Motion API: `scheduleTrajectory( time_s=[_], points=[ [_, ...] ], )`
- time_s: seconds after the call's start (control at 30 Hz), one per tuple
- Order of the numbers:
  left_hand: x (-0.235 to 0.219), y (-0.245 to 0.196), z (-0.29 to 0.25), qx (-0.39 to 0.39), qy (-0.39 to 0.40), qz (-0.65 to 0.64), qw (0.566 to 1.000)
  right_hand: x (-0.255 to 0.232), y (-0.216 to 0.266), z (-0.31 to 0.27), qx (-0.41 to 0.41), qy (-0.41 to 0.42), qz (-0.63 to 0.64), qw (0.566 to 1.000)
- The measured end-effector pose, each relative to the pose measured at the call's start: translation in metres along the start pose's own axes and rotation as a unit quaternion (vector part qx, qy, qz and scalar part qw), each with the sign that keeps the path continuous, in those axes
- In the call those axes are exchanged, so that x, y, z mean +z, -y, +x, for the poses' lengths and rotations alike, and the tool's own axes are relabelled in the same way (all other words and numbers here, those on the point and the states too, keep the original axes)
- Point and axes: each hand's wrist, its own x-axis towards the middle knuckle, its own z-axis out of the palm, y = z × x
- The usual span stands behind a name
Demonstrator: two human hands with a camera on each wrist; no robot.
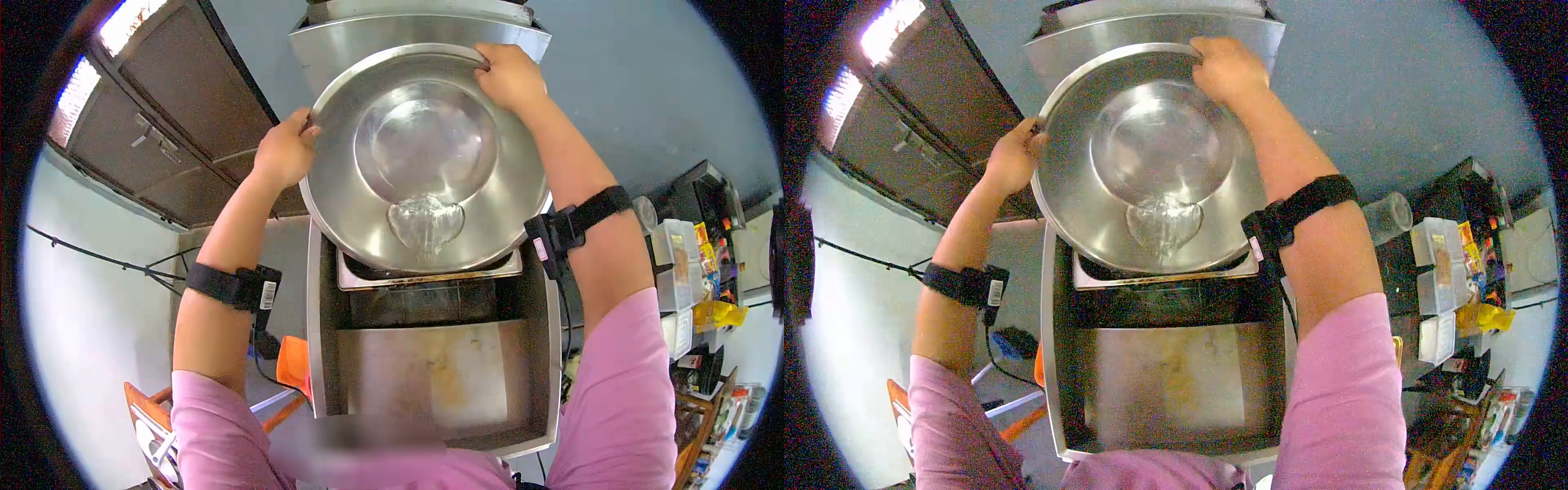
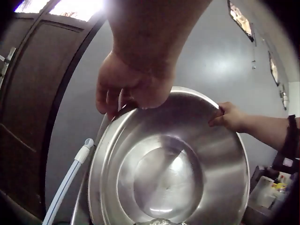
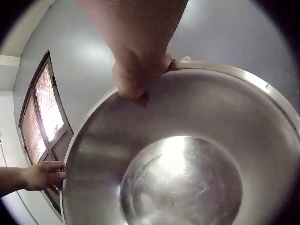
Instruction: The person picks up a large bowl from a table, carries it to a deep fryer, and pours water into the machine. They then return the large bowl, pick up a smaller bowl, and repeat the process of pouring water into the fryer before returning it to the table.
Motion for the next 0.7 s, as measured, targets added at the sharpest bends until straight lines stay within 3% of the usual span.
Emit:
scheduleTrajectory(
  time_s=[0.2,0.5,0.7],
  points=[
    [-0.003,-0.007,-0.003,-0.01,-0.012,-0.008,1.0,-0.012,0.007,0.001,0.021,0.029,-0.012,0.999],
    [-0.005,-0.004,-0.011,0.016,-0.039,-0.024,0.999,-0.016,0.014,-0.007,0.035,0.003,-0.046,0.998],
    [-0.015,-0.017,-0.049,0.033,-0.104,-0.012,0.994,-0.041,0.024,-0.037,-0.002,-0.114,-0.062,0.992]
  ],
)
